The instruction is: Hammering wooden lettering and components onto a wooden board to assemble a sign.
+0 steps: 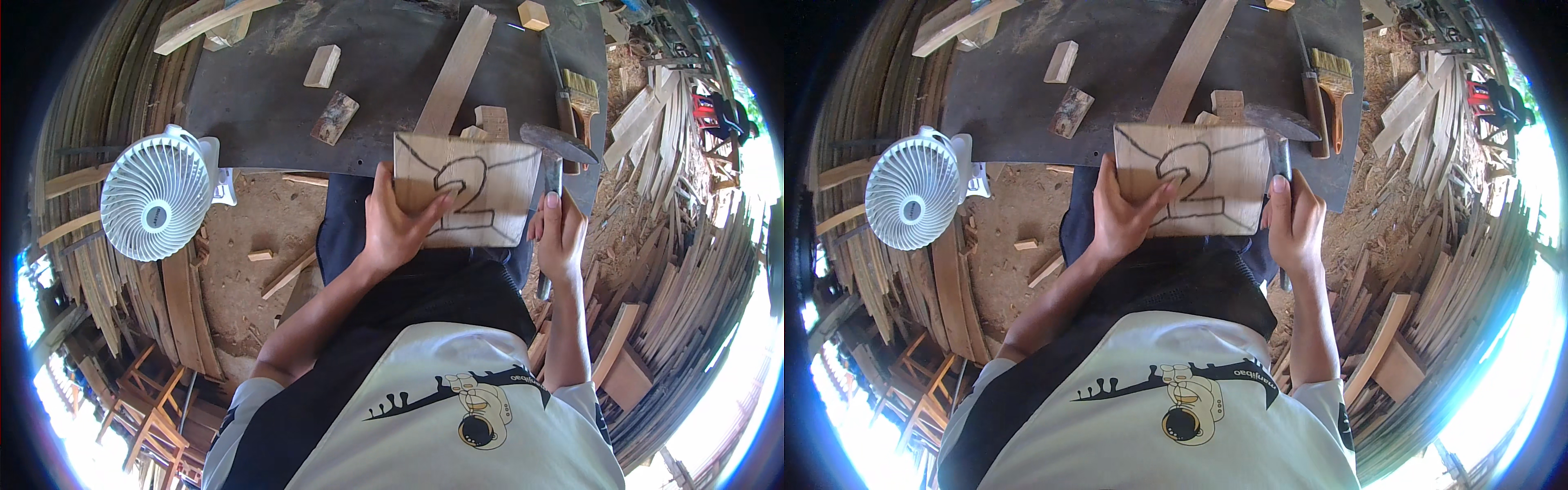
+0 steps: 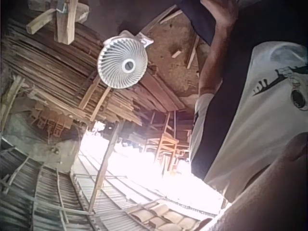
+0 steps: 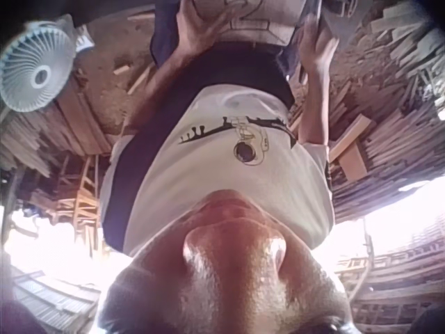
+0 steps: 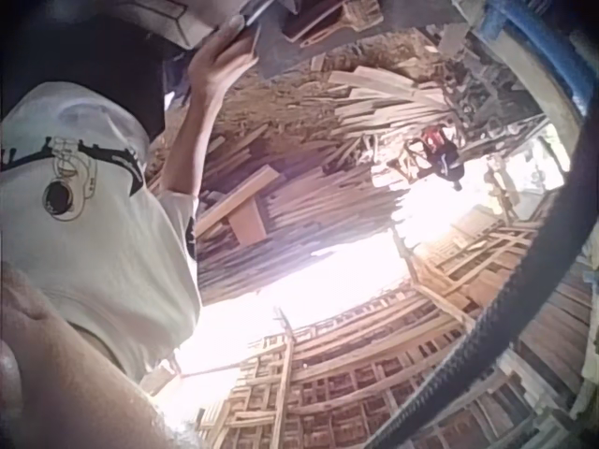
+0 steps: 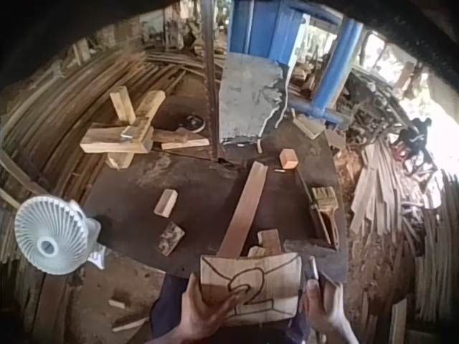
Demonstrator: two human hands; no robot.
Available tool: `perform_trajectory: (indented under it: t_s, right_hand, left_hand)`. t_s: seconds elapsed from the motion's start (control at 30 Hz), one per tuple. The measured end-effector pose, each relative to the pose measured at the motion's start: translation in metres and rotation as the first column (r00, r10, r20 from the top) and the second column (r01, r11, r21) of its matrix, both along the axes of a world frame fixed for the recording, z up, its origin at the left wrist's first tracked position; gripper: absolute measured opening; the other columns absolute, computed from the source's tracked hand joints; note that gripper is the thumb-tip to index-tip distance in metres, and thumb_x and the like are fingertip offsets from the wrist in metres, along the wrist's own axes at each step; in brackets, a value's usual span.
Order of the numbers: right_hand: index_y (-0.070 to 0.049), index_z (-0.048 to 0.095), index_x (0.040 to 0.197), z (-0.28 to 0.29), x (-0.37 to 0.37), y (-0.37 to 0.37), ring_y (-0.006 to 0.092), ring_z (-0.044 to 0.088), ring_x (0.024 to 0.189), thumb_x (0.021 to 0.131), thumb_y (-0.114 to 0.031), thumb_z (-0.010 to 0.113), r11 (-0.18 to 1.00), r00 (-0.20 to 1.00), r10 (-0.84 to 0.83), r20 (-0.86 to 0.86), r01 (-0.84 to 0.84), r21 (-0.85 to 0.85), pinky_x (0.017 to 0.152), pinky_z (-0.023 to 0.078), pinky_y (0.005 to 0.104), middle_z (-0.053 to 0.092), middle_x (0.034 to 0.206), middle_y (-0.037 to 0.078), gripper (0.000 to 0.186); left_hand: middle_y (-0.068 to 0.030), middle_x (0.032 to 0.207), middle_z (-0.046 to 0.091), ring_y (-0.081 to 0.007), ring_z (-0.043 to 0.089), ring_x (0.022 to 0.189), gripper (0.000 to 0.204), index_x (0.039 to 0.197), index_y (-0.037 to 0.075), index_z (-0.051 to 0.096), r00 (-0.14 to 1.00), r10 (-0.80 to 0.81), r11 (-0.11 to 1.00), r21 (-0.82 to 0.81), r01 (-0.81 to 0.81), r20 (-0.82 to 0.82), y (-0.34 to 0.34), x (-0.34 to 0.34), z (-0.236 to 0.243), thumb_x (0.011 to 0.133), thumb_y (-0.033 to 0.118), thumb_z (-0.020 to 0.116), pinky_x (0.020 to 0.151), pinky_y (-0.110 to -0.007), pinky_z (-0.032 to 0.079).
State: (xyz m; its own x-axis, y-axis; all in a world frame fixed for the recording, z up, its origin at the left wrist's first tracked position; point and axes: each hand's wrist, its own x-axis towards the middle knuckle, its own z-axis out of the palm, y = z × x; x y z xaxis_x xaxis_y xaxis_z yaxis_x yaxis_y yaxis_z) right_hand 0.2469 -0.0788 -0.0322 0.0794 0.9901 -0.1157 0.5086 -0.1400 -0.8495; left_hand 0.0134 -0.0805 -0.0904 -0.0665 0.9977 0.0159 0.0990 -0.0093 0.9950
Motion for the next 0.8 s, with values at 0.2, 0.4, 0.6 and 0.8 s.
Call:
perform_trajectory:
  t_s: [0.2, 0.4, 0.6, 0.8]
  right_hand:
    - [0.002, 0.051, 0.08, 0.007, -0.007, 0.021, 0.0347, 0.049, 0.048, 0.102, -0.024, 0.051, 0.976, 0.941, 0.165, 0.296, -0.198, 0.085, 0.05, 0.04, 0.0383, 0.049, 0.057, 0.017, 0.034]
    - [0.002, 0.052, 0.082, 0.007, -0.015, 0.023, 0.0413, 0.047, 0.052, 0.1, -0.022, 0.053, 0.977, 0.949, 0.21, 0.233, -0.21, -0.024, 0.05, 0.039, 0.0404, 0.049, 0.06, 0.021, 0.031]
    - [0.002, 0.052, 0.084, 0.016, -0.028, 0.019, 0.0424, 0.056, 0.054, 0.101, -0.024, 0.053, 0.964, 0.903, 0.234, 0.361, -0.264, 0.038, 0.05, 0.042, 0.043, 0.052, 0.06, 0.022, 0.031]
    - [0.0, 0.054, 0.09, 0.013, -0.033, 0.004, 0.0442, 0.059, 0.058, 0.1, -0.026, 0.053, 0.968, 0.897, 0.188, 0.401, -0.239, 0.079, 0.05, 0.044, 0.0484, 0.057, 0.061, 0.022, 0.027]
  left_hand:
    - [-0.0209, 0.088, 0.07, -0.0269, 0.072, 0.081, 0.045, 0.1, -0.003, 0.048, 0.996, 0.086, 0.975, -0.204, -0.084, 0.001, 0.011, 0.023, -0.007, 0.08, 0.019, 0.081, 0.069, -0.036, 0.057]
    - [-0.0167, 0.097, 0.07, -0.0185, 0.069, 0.09, 0.049, 0.113, -0.006, 0.051, 0.974, 0.065, 0.981, -0.192, -0.023, 0.218, 0.015, 0.023, -0.025, 0.082, 0.017, 0.08, 0.079, -0.032, 0.056]
    - [-0.0125, 0.103, 0.068, -0.014, 0.065, 0.093, 0.045, 0.116, -0.006, 0.051, 0.914, 0.095, 0.983, -0.183, -0.024, 0.395, 0.017, 0.028, -0.02, 0.084, 0.009, 0.078, 0.083, -0.03, 0.055]
    - [-0.0125, 0.101, 0.069, -0.0143, 0.066, 0.093, 0.044, 0.115, -0.005, 0.052, 0.909, 0.112, 0.983, -0.177, -0.044, 0.401, 0.016, 0.03, -0.028, 0.083, 0.01, 0.078, 0.082, -0.031, 0.054]
